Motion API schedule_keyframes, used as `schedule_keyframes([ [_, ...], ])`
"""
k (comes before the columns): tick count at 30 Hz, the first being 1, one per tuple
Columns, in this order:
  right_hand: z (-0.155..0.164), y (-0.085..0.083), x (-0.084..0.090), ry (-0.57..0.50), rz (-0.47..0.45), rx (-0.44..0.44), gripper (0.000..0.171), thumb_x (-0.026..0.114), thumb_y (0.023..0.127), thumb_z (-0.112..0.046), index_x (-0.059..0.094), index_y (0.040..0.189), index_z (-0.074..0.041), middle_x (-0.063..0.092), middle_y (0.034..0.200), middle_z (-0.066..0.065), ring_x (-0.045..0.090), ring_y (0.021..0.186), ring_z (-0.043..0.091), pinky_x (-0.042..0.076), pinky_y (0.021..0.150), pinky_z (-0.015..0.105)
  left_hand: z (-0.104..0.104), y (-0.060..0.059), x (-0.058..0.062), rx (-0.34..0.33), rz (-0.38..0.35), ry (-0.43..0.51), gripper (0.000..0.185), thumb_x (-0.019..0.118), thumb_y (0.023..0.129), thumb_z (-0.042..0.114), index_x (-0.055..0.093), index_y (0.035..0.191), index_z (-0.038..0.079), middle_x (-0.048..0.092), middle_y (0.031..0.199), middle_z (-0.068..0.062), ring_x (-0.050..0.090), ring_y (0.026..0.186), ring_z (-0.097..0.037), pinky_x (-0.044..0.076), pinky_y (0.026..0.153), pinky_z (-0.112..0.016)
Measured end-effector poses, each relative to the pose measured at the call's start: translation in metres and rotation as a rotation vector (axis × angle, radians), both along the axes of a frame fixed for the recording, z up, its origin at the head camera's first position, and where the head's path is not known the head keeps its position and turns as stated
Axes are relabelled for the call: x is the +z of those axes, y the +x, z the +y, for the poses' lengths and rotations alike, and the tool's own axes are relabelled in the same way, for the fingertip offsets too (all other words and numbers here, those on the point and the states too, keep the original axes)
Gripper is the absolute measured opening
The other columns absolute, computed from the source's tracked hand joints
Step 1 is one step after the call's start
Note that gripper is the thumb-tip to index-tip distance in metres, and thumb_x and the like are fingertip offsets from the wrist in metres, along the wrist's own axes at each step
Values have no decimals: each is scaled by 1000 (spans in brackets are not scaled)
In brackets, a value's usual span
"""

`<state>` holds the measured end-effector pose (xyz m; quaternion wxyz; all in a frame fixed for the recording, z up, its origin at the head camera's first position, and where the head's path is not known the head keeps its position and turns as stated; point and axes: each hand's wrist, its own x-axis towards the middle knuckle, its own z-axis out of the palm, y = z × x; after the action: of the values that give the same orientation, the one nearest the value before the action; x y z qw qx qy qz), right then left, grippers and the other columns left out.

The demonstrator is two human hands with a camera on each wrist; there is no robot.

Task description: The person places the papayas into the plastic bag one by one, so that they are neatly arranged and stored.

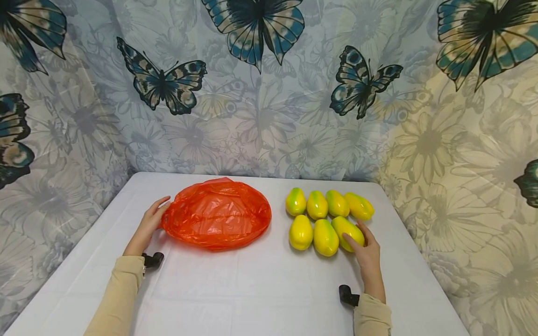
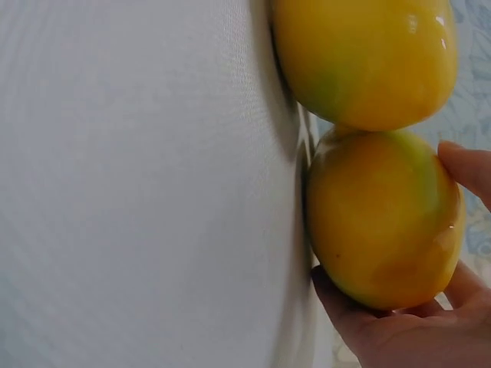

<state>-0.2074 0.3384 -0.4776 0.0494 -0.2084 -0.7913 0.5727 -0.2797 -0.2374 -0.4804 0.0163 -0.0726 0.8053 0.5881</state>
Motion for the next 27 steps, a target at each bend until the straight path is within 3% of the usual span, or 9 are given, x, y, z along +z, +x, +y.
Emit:
schedule_keyframes([
  [19,-2,0,0,-35,45,-136,71,66,91,-43,33,153,-27,23,163,2,19,151,23,17,124,40,-7,1,-2,-20,-10,91,61,41,102,48,28,155,20,38,153,-18,50,126,-29,50,84,-21],
  [27,-4,1,4,-79,65,-187,67,67,91,-41,38,150,-30,27,162,-5,22,150,19,18,124,36,-9,3,-4,-12,-7,130,55,41,104,42,31,153,19,41,150,-17,57,97,1,50,78,-16],
])
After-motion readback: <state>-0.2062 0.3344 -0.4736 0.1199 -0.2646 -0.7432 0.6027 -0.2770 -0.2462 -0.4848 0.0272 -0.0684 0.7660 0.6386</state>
